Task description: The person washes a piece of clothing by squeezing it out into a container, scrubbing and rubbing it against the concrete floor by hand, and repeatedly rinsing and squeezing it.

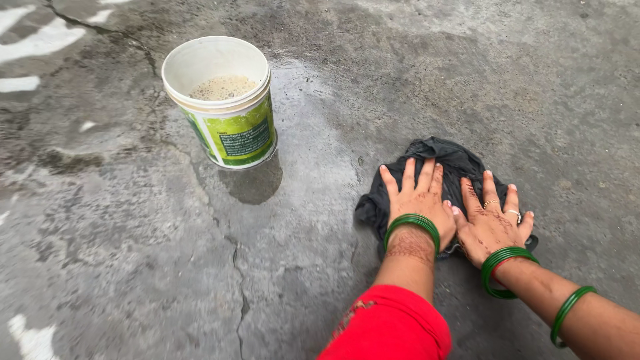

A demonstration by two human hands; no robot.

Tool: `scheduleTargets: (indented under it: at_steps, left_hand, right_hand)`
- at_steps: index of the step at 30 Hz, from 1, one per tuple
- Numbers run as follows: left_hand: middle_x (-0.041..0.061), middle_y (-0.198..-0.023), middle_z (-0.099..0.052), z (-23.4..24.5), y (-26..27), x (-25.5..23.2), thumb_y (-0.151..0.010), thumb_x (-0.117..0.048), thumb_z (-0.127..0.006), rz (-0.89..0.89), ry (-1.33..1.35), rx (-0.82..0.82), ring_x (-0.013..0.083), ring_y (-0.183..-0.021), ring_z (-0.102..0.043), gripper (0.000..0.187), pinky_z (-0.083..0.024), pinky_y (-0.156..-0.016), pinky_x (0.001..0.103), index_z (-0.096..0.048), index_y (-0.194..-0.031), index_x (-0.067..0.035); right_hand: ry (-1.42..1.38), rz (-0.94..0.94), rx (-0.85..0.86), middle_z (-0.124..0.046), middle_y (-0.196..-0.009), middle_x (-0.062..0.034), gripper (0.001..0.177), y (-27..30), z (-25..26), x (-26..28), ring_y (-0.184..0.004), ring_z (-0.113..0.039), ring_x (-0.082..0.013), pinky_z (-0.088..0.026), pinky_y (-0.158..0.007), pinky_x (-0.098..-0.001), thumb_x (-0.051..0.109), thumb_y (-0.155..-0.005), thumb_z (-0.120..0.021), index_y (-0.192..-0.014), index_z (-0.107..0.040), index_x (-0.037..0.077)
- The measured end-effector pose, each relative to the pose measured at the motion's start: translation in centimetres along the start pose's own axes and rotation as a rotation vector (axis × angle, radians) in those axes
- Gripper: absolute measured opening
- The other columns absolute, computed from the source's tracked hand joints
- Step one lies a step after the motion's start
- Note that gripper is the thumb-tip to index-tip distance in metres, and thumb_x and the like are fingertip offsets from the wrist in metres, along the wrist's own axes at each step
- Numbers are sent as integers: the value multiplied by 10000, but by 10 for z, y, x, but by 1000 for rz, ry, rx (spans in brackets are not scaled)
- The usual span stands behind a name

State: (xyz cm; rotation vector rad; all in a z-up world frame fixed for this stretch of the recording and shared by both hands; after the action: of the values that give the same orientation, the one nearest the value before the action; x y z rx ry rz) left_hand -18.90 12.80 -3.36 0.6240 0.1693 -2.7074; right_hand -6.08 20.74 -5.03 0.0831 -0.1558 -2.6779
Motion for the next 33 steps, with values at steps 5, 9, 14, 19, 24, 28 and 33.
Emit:
scheduleTargets:
  at_steps: [5,9,14,19,24,28,33]
  left_hand:
    - [25,-1670,-192,-4,-4,-3,-954,-396,-430,13,42,7,308,-1547,-86,720,107,-1184,700,-256,-1578,-81]
    - [60,-1678,-185,-1,-6,-1,-951,-388,-452,3,132,11,321,-1553,-75,723,123,-1185,693,-277,-1568,-53]
    - [47,-1675,-216,-8,-8,0,-937,-335,-455,18,152,-61,307,-1559,-104,706,111,-1206,674,-300,-1570,-63]
    - [52,-1684,-203,-17,-32,0,-953,-292,-422,51,214,-91,314,-1568,-98,656,122,-1211,676,-320,-1560,-62]
    - [39,-1701,-179,-15,-73,8,-995,-295,-356,70,136,-121,305,-1576,-90,617,106,-1226,676,-309,-1575,-91]
    - [39,-1719,-116,-6,-118,21,-935,-324,-377,96,44,-22,307,-1527,-52,706,111,-1177,662,-257,-1597,-110]
    - [43,-1689,-165,0,-166,37,-943,-338,-439,183,30,-111,302,-1562,-97,704,64,-1223,645,-273,-1584,-99]
  right_hand:
    - [87,88,-91,-17,-1718,-7,697,-10,-8,-8,-1543,-20,-374,-84,-1149,-694,574,-949,-350,-1590,-231,327]
    - [203,85,-60,13,-1711,2,749,-16,-7,-12,-1537,-30,-348,-112,-1137,-677,586,-926,-342,-1629,-204,367]
    - [157,247,-107,-16,-1720,-27,729,-31,0,-15,-1542,-50,-368,-119,-1129,-694,570,-928,-350,-1588,-217,290]
    - [191,268,-106,-23,-1735,-45,702,-90,2,-1,-1538,-60,-388,-125,-1123,-704,551,-958,-343,-1587,-255,254]
    - [131,346,-163,-71,-1742,-52,668,-126,9,10,-1563,-71,-378,-100,-1162,-680,497,-981,-317,-1590,-290,224]
    - [121,482,-204,-81,-1713,-82,699,-179,21,29,-1537,-74,-383,-87,-1135,-670,491,-963,-343,-1586,-292,179]
    - [120,591,-219,-117,-1719,-94,655,-245,24,49,-1531,-130,-406,-120,-1151,-668,464,-987,-349,-1566,-352,157]
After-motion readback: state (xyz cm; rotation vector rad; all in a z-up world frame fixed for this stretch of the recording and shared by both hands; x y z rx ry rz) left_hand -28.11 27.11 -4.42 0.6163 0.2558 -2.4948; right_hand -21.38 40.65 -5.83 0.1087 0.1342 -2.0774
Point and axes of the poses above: each hand's wrist, its own y-axis away from the middle knuckle, its own z-axis out of the back of the hand, x = y × z, the point moved 4 cm from there along -y, towards the middle knuckle
